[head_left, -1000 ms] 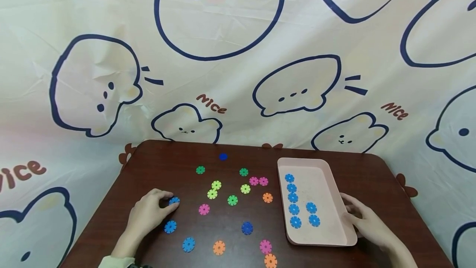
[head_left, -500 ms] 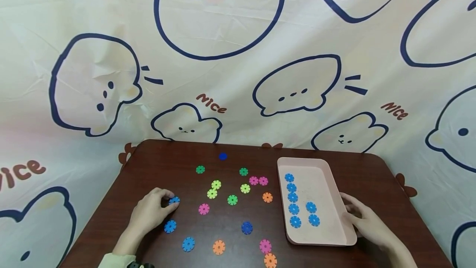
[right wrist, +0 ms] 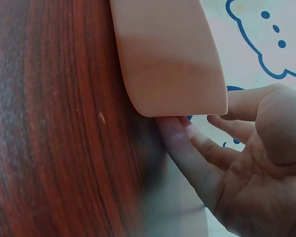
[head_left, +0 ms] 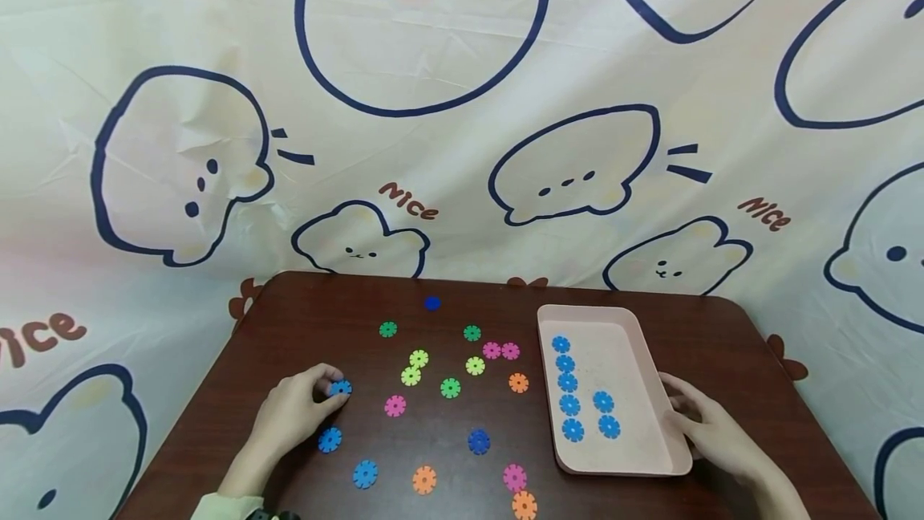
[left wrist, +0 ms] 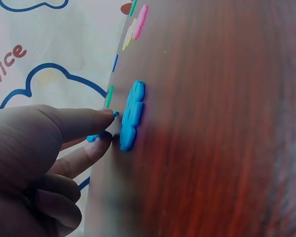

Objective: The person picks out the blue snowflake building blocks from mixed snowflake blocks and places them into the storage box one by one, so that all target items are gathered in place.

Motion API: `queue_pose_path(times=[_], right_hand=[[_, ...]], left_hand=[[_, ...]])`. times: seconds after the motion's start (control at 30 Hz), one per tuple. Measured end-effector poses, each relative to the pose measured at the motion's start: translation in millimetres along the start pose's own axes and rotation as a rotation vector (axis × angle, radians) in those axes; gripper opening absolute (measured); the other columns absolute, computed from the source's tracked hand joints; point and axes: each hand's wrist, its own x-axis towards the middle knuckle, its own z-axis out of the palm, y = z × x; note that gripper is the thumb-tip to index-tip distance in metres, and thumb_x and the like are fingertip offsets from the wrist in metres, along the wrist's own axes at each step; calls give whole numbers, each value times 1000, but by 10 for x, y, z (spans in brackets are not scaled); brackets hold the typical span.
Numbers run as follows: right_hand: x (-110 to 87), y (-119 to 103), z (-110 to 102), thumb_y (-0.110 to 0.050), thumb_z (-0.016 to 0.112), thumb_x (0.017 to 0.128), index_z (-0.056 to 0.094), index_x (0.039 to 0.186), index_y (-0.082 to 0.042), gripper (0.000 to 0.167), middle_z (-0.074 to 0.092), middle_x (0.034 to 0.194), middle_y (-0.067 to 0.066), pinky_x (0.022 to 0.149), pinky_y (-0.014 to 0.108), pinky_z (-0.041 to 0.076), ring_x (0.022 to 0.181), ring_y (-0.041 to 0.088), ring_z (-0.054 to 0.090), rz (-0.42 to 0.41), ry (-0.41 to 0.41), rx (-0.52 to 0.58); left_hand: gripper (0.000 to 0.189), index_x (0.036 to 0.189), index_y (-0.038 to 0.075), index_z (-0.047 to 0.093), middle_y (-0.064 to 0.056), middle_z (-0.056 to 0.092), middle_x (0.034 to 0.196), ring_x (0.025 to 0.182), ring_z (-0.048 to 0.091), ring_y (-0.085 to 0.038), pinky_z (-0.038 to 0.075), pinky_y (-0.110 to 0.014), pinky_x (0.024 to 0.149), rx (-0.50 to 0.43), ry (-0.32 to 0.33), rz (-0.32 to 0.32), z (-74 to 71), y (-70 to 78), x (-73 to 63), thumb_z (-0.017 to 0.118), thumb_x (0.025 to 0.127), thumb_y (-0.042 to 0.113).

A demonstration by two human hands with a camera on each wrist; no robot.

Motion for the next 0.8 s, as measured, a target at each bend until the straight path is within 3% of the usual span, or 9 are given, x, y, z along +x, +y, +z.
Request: queue_pose_path(times=[0.17,0.37,0.63,0.8], right_hand=[[4,-15,-2,-16,60,106,27,163,-8,66,56,131,25,69,49,61,100,31,68,-7,-3,-4],[-3,-24,0,-15,60,106,27,163,-8,66,56,131,25,70,49,61,101,32,68,-14,-7,1],[-17,-29,2,-13,59,106,28,163,-9,65,55,131,27,69,50,61,100,33,68,-12,-10,12],[-23,-25,1,-13,59,106,27,163,-9,65,55,131,27,69,50,61,101,33,68,-11,-14,18]], left_hand=[[27,109,17,77,8,69,85,78,62,-13,53,-43,71,-30,13,3,16,20,3,86,87,31],[26,109,16,78,11,69,83,86,65,-14,55,-47,83,-93,51,65,52,116,13,87,87,26],[25,108,19,79,13,70,85,86,67,-13,55,-39,78,-186,54,118,126,313,46,87,86,27],[27,110,18,79,13,71,87,73,60,-10,45,-29,61,-224,42,162,178,471,64,88,86,27]])
